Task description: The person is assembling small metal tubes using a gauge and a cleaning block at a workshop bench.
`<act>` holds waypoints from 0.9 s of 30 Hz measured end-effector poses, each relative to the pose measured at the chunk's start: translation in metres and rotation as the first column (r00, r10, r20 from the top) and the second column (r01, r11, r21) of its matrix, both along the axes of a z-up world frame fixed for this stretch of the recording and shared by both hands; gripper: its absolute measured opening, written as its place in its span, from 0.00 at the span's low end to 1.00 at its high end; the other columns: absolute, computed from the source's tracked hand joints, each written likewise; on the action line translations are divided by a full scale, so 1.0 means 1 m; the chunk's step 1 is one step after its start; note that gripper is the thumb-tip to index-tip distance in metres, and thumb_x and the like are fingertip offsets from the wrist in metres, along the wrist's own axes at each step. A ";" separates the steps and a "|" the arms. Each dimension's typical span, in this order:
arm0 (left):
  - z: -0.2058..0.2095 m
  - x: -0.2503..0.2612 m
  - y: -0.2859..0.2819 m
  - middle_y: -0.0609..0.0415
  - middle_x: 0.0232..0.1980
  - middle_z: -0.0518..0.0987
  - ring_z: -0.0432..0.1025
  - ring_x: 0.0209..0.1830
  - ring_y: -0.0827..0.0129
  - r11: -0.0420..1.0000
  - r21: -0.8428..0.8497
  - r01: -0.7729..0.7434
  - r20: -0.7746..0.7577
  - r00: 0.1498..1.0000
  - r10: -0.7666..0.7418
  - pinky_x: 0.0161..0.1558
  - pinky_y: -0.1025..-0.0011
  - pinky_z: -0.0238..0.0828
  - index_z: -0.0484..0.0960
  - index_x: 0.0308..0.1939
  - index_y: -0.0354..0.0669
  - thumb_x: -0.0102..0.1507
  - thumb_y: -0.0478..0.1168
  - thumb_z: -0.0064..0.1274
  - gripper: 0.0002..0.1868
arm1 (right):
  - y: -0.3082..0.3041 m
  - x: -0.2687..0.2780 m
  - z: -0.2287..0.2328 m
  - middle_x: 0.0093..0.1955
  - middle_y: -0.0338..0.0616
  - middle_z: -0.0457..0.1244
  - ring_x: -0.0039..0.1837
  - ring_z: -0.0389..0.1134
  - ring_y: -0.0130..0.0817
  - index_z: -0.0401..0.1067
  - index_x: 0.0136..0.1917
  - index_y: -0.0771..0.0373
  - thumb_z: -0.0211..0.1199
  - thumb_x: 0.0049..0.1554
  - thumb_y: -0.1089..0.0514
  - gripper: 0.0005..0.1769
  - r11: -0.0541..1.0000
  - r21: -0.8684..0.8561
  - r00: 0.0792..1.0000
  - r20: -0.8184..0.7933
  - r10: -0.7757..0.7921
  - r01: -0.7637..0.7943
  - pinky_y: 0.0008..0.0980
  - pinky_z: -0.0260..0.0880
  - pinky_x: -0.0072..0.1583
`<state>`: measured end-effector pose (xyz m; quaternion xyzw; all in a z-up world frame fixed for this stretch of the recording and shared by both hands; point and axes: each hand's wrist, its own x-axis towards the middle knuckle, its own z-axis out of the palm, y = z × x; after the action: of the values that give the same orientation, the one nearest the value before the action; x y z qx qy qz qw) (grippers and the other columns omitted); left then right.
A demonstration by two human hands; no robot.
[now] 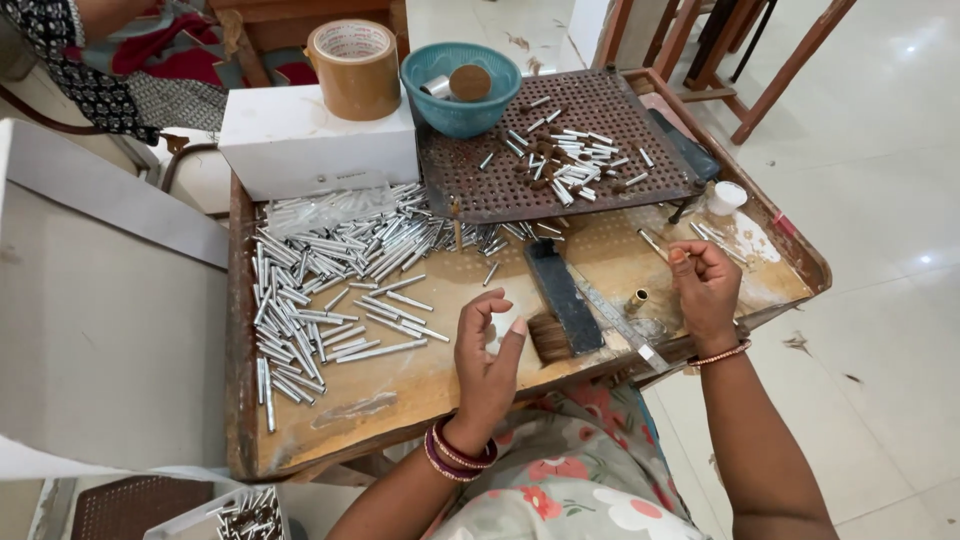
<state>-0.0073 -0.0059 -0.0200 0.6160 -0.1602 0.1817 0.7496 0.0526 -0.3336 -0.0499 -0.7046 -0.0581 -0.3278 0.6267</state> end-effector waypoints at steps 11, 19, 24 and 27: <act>-0.001 0.000 0.005 0.45 0.66 0.73 0.68 0.63 0.65 1.000 0.022 0.018 -0.001 1.000 -0.018 0.65 0.69 0.59 0.73 0.53 0.40 0.65 0.34 0.55 0.13 | 0.006 -0.001 0.006 0.34 0.25 0.59 0.35 0.52 0.11 0.74 0.51 0.66 0.65 0.64 0.57 0.09 0.999 -0.039 0.996 -0.080 -0.038 0.035 0.16 0.49 0.37; -0.008 0.002 0.001 0.45 0.64 0.75 0.68 0.64 0.65 0.997 -0.068 0.022 -0.063 0.998 -0.026 0.66 0.69 0.59 0.74 0.52 0.37 0.67 0.34 0.52 0.10 | 0.009 -0.004 0.019 0.31 0.23 0.58 0.33 0.50 0.11 0.75 0.51 0.66 0.65 0.62 0.57 0.10 0.993 -0.107 0.976 -0.216 0.020 -0.044 0.17 0.47 0.36; -0.009 0.005 -0.003 0.45 0.64 0.75 0.68 0.64 0.65 0.997 -0.082 -0.013 -0.075 0.997 0.006 0.67 0.68 0.58 0.74 0.52 0.35 0.67 0.34 0.51 0.10 | 0.002 -0.003 0.015 0.31 0.23 0.57 0.33 0.50 0.11 0.75 0.52 0.67 0.65 0.61 0.57 0.10 0.987 -0.129 0.973 -0.224 0.061 -0.091 0.17 0.47 0.36; -0.008 0.005 -0.005 0.45 0.63 0.75 0.68 0.63 0.66 0.995 -0.099 -0.019 -0.091 0.996 0.010 0.66 0.69 0.59 0.74 0.52 0.36 0.68 0.34 0.51 0.10 | -0.001 -0.003 0.012 0.30 0.23 0.56 0.33 0.50 0.11 0.75 0.52 0.67 0.65 0.61 0.57 0.10 0.987 -0.124 0.972 -0.221 0.075 -0.105 0.17 0.47 0.36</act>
<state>-0.0018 -0.0114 -0.0278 0.5865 -0.1123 0.1666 0.7846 0.0498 -0.3350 -0.0378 -0.7734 -0.0438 -0.2159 0.5945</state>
